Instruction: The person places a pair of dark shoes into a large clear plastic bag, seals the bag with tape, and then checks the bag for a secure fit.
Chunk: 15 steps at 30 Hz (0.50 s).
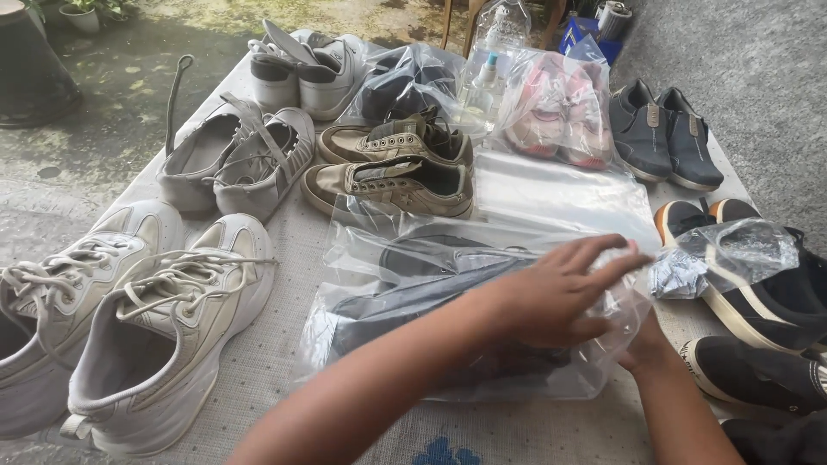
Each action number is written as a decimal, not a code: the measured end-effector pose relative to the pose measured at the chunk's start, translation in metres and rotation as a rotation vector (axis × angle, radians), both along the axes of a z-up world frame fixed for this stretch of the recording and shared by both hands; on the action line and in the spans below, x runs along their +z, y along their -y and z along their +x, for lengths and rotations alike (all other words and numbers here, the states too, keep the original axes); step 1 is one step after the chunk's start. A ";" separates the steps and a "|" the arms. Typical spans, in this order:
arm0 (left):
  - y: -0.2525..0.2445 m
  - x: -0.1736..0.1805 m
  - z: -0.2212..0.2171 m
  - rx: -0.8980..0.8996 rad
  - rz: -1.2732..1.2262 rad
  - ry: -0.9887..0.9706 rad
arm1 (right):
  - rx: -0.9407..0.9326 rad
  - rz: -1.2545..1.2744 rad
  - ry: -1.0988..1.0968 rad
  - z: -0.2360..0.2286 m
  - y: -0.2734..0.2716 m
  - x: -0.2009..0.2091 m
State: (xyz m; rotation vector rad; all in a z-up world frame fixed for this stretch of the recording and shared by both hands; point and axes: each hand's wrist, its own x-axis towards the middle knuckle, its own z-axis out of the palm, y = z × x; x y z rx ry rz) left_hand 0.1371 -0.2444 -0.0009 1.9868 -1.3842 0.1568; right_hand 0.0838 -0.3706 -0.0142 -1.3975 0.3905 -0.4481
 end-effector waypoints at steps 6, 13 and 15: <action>-0.134 0.032 0.001 0.350 0.380 -0.126 | 0.246 -0.022 -0.301 0.022 0.066 -0.002; -0.188 0.000 -0.036 0.487 0.537 -0.364 | 0.303 -0.239 -0.247 0.015 0.070 -0.005; -0.188 -0.006 -0.041 0.494 0.522 -0.368 | 0.354 -0.155 -0.189 0.016 0.068 -0.002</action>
